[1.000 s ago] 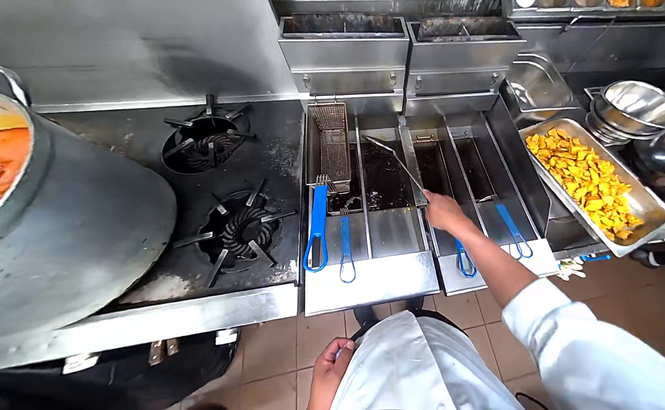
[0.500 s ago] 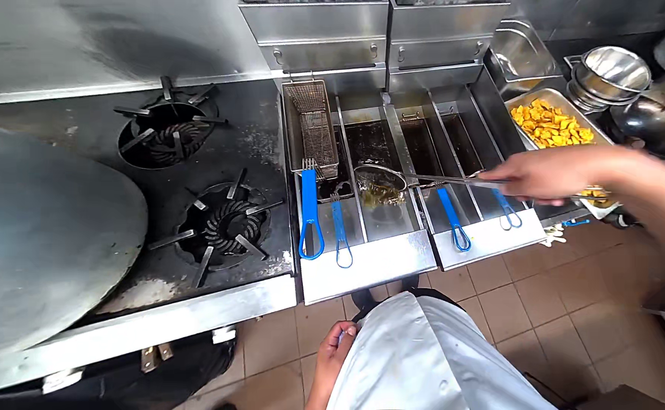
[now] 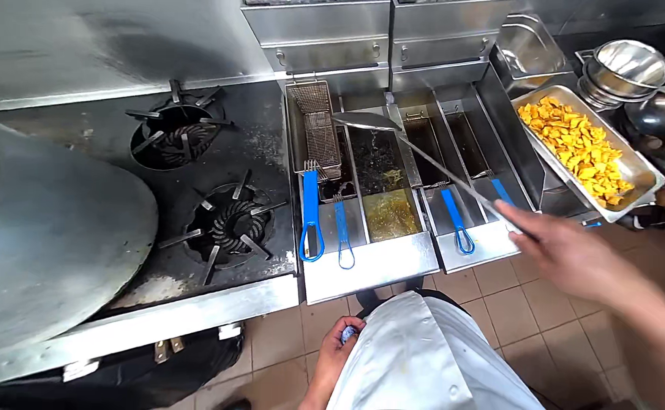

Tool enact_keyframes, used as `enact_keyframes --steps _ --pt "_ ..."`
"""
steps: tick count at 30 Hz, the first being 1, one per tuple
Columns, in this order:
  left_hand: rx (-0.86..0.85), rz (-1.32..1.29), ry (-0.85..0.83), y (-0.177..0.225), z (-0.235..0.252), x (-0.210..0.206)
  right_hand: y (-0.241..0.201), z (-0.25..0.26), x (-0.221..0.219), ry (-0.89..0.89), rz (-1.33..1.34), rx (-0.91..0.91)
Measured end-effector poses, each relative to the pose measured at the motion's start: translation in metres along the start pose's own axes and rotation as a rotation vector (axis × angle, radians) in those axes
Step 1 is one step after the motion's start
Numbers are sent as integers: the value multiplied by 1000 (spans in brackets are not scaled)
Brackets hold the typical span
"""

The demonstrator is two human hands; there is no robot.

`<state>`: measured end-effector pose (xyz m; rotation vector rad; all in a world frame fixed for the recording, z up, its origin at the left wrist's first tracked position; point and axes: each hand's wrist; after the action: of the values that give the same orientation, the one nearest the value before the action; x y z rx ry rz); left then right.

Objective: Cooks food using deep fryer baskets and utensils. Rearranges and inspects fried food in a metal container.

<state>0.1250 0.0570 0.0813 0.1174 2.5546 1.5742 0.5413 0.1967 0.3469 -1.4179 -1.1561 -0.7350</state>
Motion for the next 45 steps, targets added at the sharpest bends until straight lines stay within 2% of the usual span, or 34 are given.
enact_keyframes --steps 5,7,10,14,18,21,26,29,32,34,39,41,45 --pt "13 23 31 -5 1 -3 -25 42 -153 89 247 -154" --pt "12 41 42 -8 0 -2 -25 59 -191 83 259 -190" --pt "20 48 53 -8 -3 0 -14 79 -224 24 237 -238" --pt "38 57 87 -7 -6 -2 8 86 -246 -105 237 -293" --pt "40 19 136 -7 -12 -4 9 70 -255 -267 392 -371" --pt "36 9 157 -11 -12 -4 5 60 -259 -309 732 -484" --pt "42 0 160 -8 -10 -8 0 73 -236 -253 1349 -571" --pt "36 -4 147 -9 -9 -7 3 79 -230 -248 1475 -562" --pt "25 -9 141 -9 -9 -8 6 80 -227 -252 1394 -503" --pt "30 -8 149 -8 -10 -9 7 79 -228 -248 1247 -430" --pt "23 -10 149 -8 -12 -9 0 73 -227 -160 389 -257" --pt "17 -16 149 -8 -14 -8 -2 73 -226 -126 179 -248" --pt "17 -12 154 -9 -16 -8 -4 74 -229 -204 99 -302"
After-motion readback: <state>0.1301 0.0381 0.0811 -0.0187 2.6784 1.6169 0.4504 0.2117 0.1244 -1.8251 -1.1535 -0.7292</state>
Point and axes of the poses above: each hand's wrist, its own z-axis towards the middle knuckle, its own x-axis out of the back of the hand, y = z × x, and after that the axes turned 3 degrees about x, right-handed
